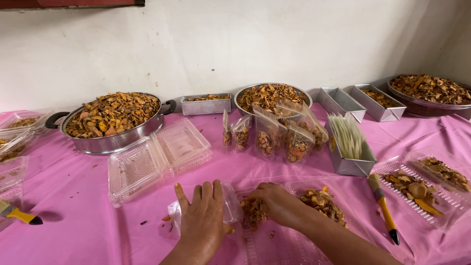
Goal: The person places dried herbal matter into small plastic bags, brushes pieces off a plastic tray, and arranges the filled bags on a pink cloth-covered table.
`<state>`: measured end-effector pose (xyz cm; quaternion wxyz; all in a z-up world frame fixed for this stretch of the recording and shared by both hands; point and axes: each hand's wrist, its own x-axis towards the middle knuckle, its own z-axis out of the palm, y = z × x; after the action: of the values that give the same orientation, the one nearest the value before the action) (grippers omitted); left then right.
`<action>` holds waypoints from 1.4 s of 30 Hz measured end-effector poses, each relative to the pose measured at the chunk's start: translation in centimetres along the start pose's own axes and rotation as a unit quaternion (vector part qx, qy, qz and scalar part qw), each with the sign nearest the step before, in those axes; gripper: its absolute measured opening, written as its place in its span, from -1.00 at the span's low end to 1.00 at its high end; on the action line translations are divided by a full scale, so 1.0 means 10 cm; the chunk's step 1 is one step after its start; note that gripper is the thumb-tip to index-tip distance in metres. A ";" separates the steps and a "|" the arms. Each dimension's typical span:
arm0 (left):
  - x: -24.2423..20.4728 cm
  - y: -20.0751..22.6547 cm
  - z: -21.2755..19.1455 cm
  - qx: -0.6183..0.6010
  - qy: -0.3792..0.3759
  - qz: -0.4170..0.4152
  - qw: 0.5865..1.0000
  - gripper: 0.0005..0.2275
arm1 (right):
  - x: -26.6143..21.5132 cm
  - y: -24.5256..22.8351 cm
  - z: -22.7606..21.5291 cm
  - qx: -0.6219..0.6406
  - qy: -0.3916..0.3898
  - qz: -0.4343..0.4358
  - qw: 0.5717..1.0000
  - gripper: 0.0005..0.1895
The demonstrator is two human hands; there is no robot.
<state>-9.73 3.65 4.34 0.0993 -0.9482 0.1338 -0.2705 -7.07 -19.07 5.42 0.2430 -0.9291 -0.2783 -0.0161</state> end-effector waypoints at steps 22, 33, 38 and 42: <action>0.23 0.42 -0.30 -0.143 -0.088 0.047 0.985 -0.12 | -0.04 -0.31 -0.45 0.316 0.042 0.201 0.926 -0.72; 0.21 0.24 -0.32 -0.372 -0.046 0.029 0.927 0.04 | -0.11 -0.63 -0.75 0.323 -0.020 0.119 0.939 -0.73; 0.21 0.08 -0.26 -0.439 0.038 0.028 0.897 0.13 | -0.13 -0.78 -0.88 0.261 0.154 0.087 0.949 -0.83; 0.24 -0.21 -1.29 -0.634 -0.201 -0.195 0.721 0.08 | -0.15 -0.75 -1.04 0.186 0.226 0.113 0.950 -0.79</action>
<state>-14.30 3.40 16.77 -0.5553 -0.8270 0.0627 0.0613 -11.15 -19.14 17.64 0.4682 -0.8649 -0.1073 -0.1458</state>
